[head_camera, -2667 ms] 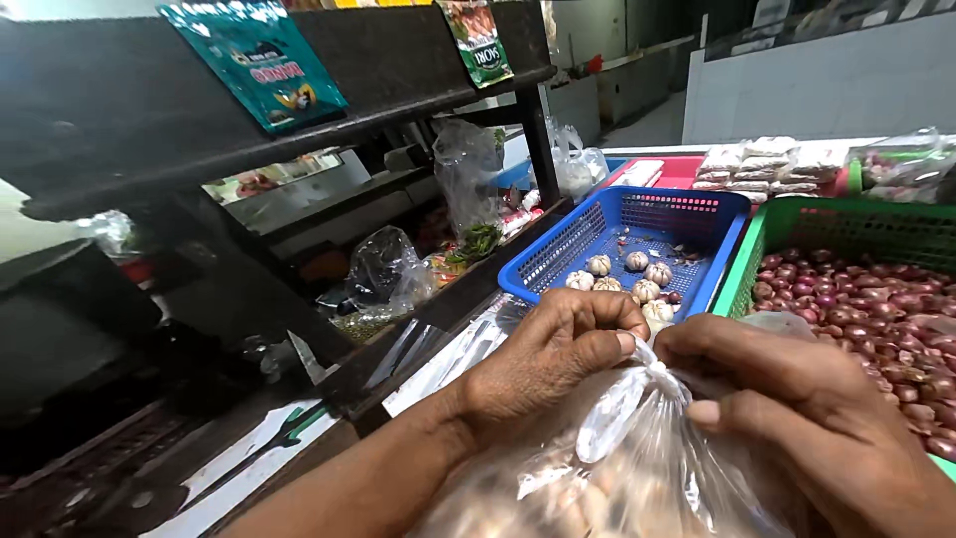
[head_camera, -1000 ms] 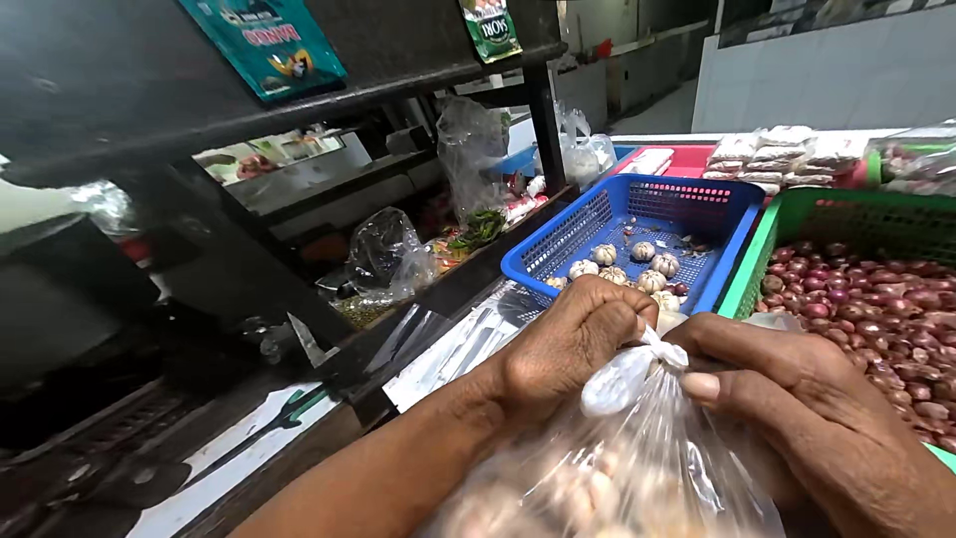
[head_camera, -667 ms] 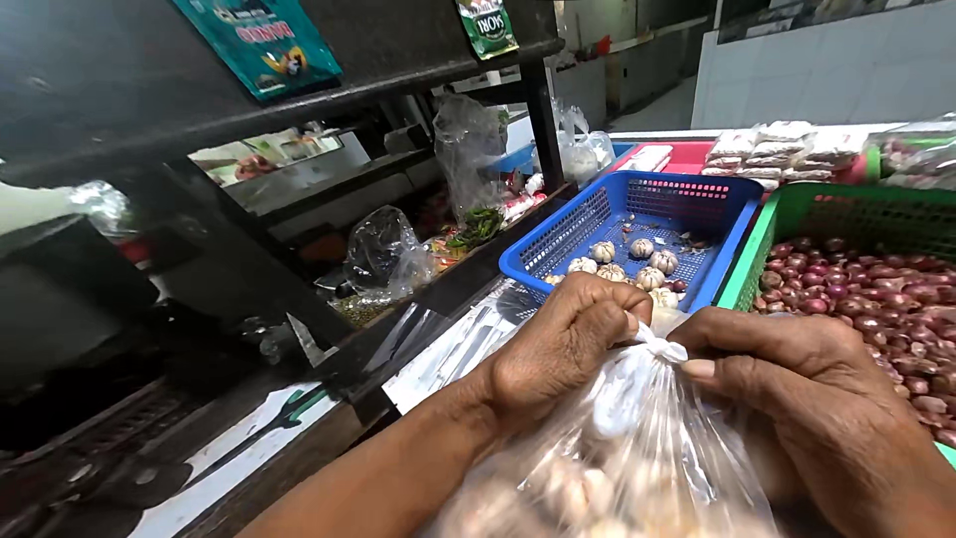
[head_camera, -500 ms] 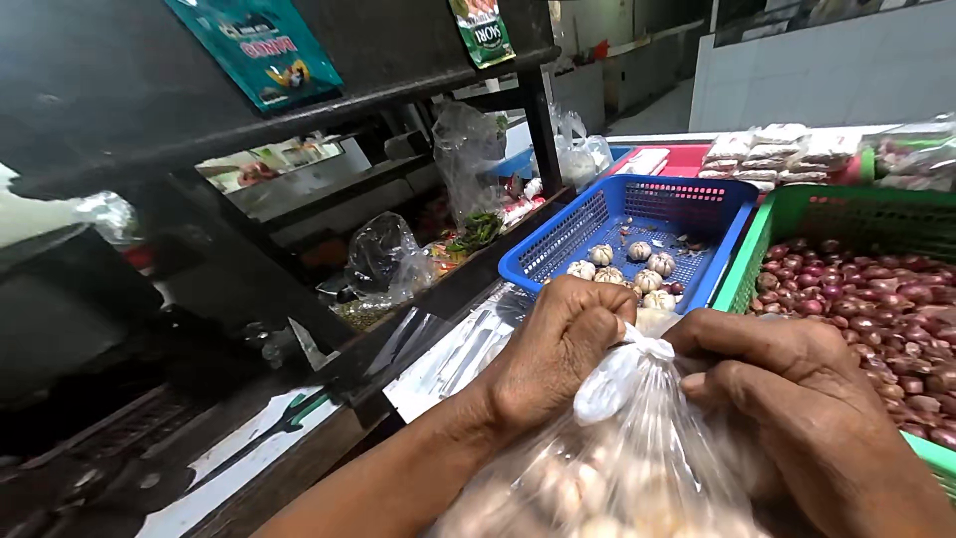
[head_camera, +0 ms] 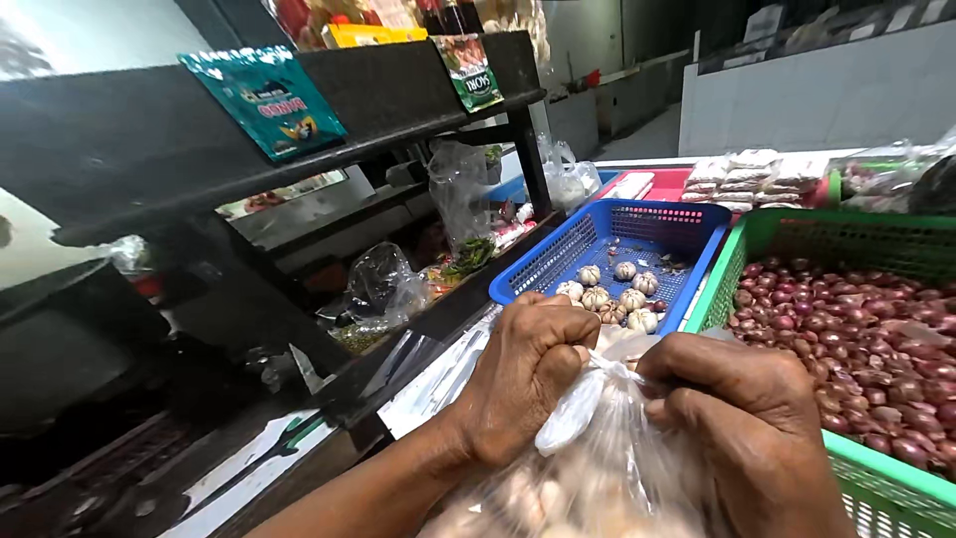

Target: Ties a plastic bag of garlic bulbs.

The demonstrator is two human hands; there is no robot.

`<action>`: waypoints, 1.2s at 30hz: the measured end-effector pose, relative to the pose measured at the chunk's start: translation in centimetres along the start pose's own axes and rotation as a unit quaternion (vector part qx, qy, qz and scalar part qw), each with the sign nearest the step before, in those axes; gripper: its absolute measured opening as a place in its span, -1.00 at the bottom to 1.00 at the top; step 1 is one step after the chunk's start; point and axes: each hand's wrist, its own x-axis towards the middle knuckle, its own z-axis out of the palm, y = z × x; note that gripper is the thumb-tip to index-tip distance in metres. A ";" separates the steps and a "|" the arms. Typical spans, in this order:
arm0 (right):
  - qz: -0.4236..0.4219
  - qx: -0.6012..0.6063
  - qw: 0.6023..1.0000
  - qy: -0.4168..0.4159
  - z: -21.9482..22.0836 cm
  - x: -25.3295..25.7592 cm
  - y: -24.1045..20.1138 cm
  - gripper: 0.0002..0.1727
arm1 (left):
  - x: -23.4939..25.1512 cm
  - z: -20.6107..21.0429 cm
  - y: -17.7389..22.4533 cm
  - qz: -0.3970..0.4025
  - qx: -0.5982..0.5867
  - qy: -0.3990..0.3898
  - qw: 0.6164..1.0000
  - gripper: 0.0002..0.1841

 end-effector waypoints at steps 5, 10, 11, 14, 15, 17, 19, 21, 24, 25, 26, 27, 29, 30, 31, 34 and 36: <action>0.031 -0.019 0.998 -0.042 0.0 -0.1 0.3 -0.81 | -0.9 0.1 -1.0 -0.016 -0.004 0.012 1.000 -0.48; 0.038 0.004 0.998 -0.058 -0.2 0.0 0.3 -0.81 | -1.4 0.0 -0.6 -0.015 0.006 0.030 0.999 -0.56; 0.030 0.013 0.998 -0.053 -0.2 0.0 0.3 -0.81 | -1.5 -0.1 -0.3 -0.018 0.018 0.019 0.999 -0.53; 0.007 0.032 0.999 -0.042 -0.1 0.1 0.2 -0.81 | -1.6 -0.1 0.2 -0.008 0.053 -0.027 0.998 -0.45; 0.004 0.033 0.999 -0.039 -0.1 0.1 0.2 -0.82 | -1.5 -0.1 0.3 0.003 0.056 -0.035 0.998 -0.47; -0.008 0.034 0.999 -0.039 -0.2 0.2 0.1 -0.83 | -1.4 -0.1 0.4 0.027 0.053 -0.049 0.997 -0.52; -0.017 0.028 0.999 -0.034 -0.2 0.3 0.1 -0.83 | -1.2 -0.2 0.4 0.047 0.067 -0.048 0.995 -0.56; -0.019 0.016 0.999 -0.027 -0.1 0.3 0.0 -0.83 | -1.2 -0.2 0.5 0.067 0.098 -0.047 0.992 -0.64; -0.020 0.005 1.000 -0.021 -0.3 0.3 0.0 -0.84 | -0.7 -0.3 0.6 0.116 0.162 -0.049 0.979 -0.70; -0.023 0.001 1.000 -0.021 -0.3 0.3 0.0 -0.84 | -0.6 -0.4 0.7 0.130 0.189 -0.051 0.972 -0.71; -0.025 -0.007 0.999 -0.025 -0.4 0.3 0.0 -0.85 | -0.4 -0.6 0.7 0.141 0.203 -0.053 0.968 -0.71; -0.028 -0.019 0.999 -0.031 -0.4 0.3 0.0 -0.85 | -0.3 -0.7 0.7 0.149 0.209 -0.055 0.965 -0.70; -0.041 -0.046 0.997 -0.051 -0.5 0.2 0.1 -0.86 | -0.1 -0.9 0.3 0.159 0.189 -0.051 0.968 -0.68; -0.049 -0.057 0.995 -0.066 -0.6 0.2 0.2 -0.86 | 0.0 -0.9 0.0 0.157 0.173 -0.046 0.971 -0.66; -0.054 -0.064 0.993 -0.080 -0.8 0.1 0.2 -0.85 | -0.1 -0.9 -0.4 0.152 0.154 -0.039 0.976 -0.63; -0.040 -0.075 0.992 -0.097 -1.1 0.0 0.0 -0.84 | -0.4 -0.7 -1.2 0.128 0.104 -0.028 0.986 -0.52; -0.038 -0.076 0.992 -0.095 -1.0 -0.2 -0.2 -0.85 | -0.6 -0.5 -1.2 0.118 0.073 -0.023 0.990 -0.47</action>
